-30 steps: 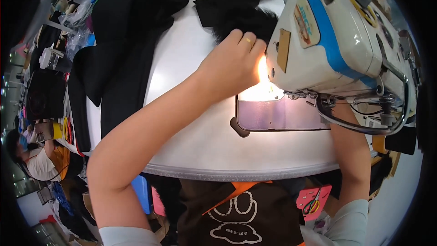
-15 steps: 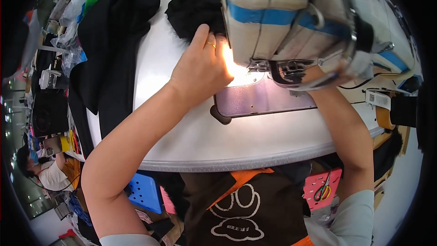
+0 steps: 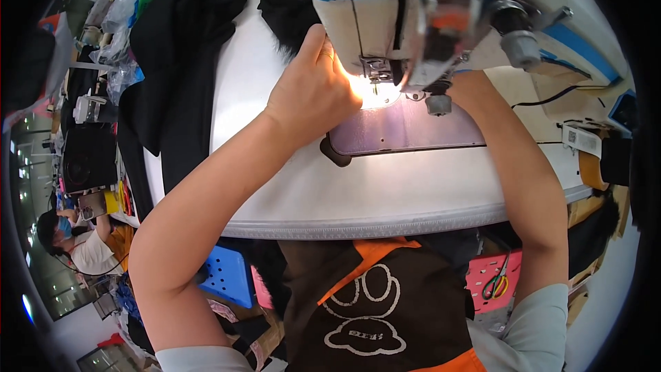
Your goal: Sewing a strip of black fur trim onto a piece of black fabric using an industrial sewing machine.
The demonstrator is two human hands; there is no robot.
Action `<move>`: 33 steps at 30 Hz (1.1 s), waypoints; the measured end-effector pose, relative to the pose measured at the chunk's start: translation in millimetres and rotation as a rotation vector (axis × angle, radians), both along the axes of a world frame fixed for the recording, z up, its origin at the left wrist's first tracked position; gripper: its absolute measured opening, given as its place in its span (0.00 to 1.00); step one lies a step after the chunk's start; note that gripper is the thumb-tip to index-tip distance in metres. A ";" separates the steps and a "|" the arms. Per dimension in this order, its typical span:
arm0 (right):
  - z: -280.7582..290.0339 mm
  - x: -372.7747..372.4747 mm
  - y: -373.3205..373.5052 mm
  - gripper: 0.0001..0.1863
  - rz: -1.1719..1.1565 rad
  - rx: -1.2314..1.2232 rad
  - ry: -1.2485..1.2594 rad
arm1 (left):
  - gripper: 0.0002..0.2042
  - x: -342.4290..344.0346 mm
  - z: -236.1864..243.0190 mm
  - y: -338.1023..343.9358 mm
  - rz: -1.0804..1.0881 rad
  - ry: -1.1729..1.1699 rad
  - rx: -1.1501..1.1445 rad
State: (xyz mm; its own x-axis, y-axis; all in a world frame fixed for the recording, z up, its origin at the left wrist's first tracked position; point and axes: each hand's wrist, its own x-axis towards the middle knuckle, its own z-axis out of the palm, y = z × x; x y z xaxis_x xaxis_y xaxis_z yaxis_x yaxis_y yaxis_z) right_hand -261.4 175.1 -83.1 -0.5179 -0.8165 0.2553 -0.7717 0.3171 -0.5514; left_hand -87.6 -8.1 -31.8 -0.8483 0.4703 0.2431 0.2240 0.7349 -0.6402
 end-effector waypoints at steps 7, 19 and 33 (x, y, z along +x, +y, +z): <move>57.2 17.2 16.6 0.15 0.081 -0.010 -0.220 | 0.01 16.4 7.6 21.7 0.020 -0.124 0.031; 88.4 70.0 58.9 0.21 -0.050 0.249 0.129 | 0.18 40.2 3.8 47.8 -0.097 0.008 0.189; 87.6 65.1 41.5 0.28 0.375 0.537 0.410 | 0.12 36.6 -7.4 32.0 -0.190 0.120 0.446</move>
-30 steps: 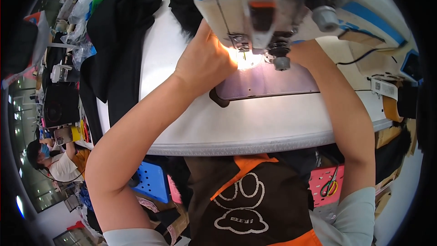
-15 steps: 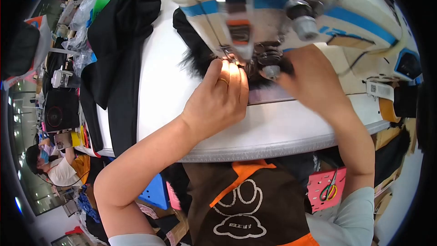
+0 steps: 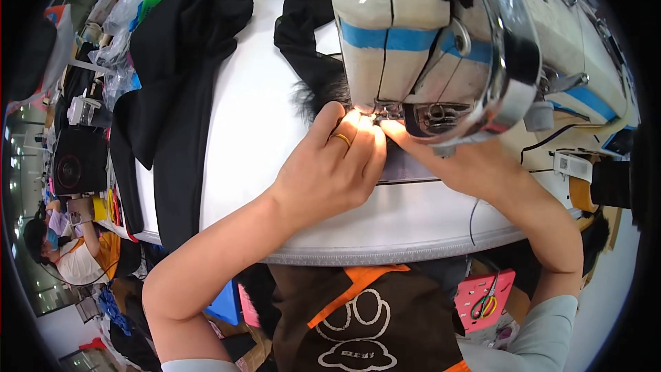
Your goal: Sewing a strip of black fur trim onto a piece of black fabric using an industrial sewing machine.
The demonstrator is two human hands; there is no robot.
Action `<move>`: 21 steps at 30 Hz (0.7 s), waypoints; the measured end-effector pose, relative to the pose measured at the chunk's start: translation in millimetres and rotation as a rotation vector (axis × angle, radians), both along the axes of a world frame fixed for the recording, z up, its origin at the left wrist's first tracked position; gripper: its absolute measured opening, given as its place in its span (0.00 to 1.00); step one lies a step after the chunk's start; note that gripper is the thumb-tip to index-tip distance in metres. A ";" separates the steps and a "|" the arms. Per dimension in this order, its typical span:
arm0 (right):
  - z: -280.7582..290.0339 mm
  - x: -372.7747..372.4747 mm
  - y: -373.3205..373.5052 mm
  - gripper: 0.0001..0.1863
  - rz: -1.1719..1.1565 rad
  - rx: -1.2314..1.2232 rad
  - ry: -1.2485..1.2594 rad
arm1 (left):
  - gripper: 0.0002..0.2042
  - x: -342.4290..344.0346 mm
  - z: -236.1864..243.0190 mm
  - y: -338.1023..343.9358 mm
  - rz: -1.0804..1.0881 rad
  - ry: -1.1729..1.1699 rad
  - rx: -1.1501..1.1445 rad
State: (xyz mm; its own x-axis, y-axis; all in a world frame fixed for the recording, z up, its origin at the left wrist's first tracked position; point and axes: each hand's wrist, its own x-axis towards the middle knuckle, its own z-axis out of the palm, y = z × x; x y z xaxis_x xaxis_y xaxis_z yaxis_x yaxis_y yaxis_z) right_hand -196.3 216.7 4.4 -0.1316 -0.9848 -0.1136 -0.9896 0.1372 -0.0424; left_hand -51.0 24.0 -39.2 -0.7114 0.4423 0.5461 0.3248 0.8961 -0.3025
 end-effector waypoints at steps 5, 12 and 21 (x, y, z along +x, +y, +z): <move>-16.4 -4.7 5.7 0.12 0.153 -0.354 0.137 | 0.15 1.0 11.3 4.7 0.070 -0.133 -0.027; -13.5 8.5 -0.1 0.15 0.023 -0.624 -0.112 | 0.17 6.0 23.3 1.0 0.096 -0.301 -0.056; -40.7 -5.0 4.0 0.09 0.219 -0.568 0.069 | 0.15 7.3 29.1 -0.5 0.136 -0.389 0.079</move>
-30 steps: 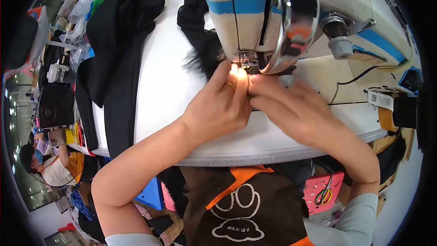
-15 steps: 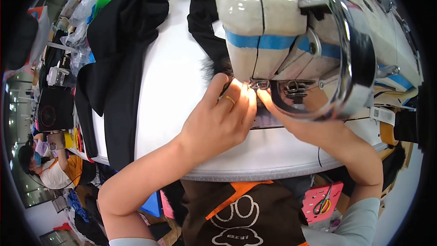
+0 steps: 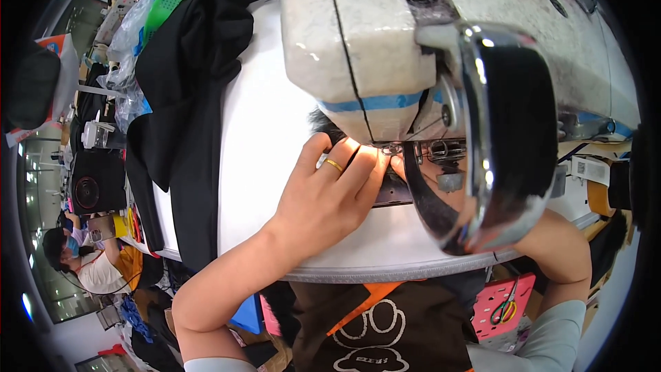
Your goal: Sewing a strip of black fur trim onto a piece of black fabric using an industrial sewing machine.
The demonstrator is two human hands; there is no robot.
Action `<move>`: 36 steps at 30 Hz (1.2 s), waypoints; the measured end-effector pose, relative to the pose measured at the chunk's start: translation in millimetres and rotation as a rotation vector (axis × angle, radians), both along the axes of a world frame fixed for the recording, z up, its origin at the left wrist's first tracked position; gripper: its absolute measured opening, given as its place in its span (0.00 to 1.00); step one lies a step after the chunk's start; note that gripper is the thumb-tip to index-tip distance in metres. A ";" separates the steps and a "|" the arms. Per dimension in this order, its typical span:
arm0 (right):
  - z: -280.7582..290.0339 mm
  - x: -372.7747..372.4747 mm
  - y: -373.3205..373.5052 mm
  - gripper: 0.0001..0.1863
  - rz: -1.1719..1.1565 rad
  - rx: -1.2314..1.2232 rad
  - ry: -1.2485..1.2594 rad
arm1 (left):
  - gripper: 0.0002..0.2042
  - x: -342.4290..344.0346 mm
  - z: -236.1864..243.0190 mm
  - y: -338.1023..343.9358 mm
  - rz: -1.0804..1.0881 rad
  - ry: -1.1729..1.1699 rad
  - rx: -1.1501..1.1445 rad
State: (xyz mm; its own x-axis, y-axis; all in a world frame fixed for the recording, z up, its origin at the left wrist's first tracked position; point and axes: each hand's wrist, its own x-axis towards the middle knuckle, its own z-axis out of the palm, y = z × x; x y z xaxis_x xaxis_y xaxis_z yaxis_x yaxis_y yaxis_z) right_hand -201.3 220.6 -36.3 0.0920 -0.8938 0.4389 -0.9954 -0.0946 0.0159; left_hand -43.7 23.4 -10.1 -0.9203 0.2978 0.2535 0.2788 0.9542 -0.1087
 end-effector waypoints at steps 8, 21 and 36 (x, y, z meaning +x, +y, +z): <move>2.2 1.7 4.3 0.10 -0.053 0.029 -0.100 | 0.16 4.9 0.1 -8.1 0.013 0.096 -0.060; -7.0 -3.4 6.5 0.19 -0.087 -0.027 -0.256 | 0.14 2.3 -6.0 -9.4 0.009 0.085 -0.007; 14.4 -14.0 4.3 0.14 -0.127 0.248 -0.405 | 0.14 -6.6 -19.0 -14.8 0.001 0.146 0.167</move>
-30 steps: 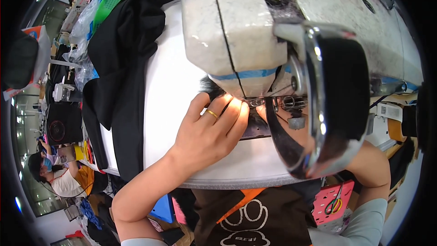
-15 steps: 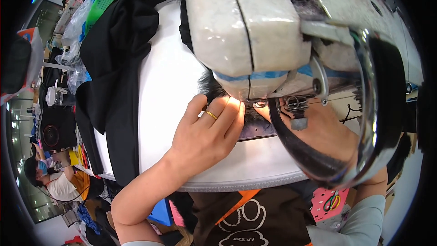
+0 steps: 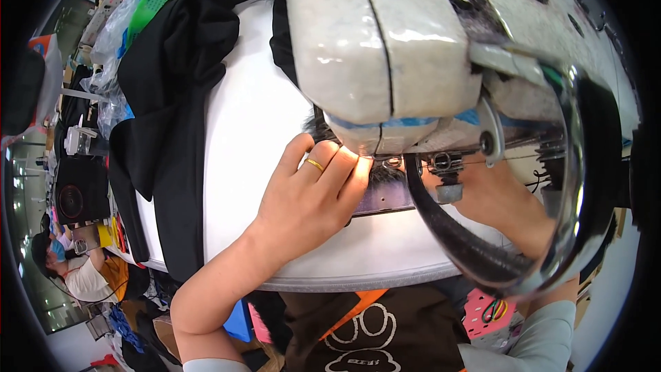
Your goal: Sewing a strip of black fur trim onto a piece of black fabric using an industrial sewing machine.
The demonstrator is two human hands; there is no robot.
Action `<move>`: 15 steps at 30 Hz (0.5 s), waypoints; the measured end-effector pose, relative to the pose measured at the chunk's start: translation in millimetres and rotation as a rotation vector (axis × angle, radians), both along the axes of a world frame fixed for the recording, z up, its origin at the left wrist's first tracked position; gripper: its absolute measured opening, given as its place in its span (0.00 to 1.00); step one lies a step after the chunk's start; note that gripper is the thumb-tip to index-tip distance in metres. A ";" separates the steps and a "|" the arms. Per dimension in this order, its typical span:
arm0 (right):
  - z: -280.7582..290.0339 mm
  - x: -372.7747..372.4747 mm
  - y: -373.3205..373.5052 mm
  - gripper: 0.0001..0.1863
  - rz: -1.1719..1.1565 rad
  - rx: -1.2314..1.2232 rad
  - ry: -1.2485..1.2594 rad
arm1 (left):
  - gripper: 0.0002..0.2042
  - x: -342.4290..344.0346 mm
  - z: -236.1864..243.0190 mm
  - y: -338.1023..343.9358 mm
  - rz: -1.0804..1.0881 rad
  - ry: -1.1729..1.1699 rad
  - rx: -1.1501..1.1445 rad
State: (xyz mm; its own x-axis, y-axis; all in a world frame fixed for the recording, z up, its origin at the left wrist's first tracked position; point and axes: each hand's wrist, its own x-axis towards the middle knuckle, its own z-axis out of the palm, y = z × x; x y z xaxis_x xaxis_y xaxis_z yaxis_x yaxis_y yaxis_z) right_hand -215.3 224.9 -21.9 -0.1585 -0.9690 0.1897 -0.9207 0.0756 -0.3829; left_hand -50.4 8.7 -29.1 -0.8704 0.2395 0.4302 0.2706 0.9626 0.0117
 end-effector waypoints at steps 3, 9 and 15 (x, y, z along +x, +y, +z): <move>1.9 -1.6 0.5 0.18 0.002 0.007 -0.016 | 0.15 -2.3 -0.6 1.5 0.025 0.052 -0.012; -1.5 5.4 -1.9 0.23 -0.009 0.030 -0.053 | 0.14 1.4 2.1 -3.5 -0.007 0.074 -0.013; 1.0 10.4 30.2 0.23 -0.088 0.081 -0.104 | 0.14 5.4 6.9 -5.4 -0.033 -0.014 -0.128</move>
State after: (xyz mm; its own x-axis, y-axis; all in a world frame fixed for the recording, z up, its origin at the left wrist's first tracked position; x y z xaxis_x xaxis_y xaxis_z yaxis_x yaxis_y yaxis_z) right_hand -204.9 255.1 -20.8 -0.2586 -0.9618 0.0898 -0.8649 0.1891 -0.4649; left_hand -45.0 3.2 -22.2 -0.8668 0.3203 0.3822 0.3028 0.9470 -0.1069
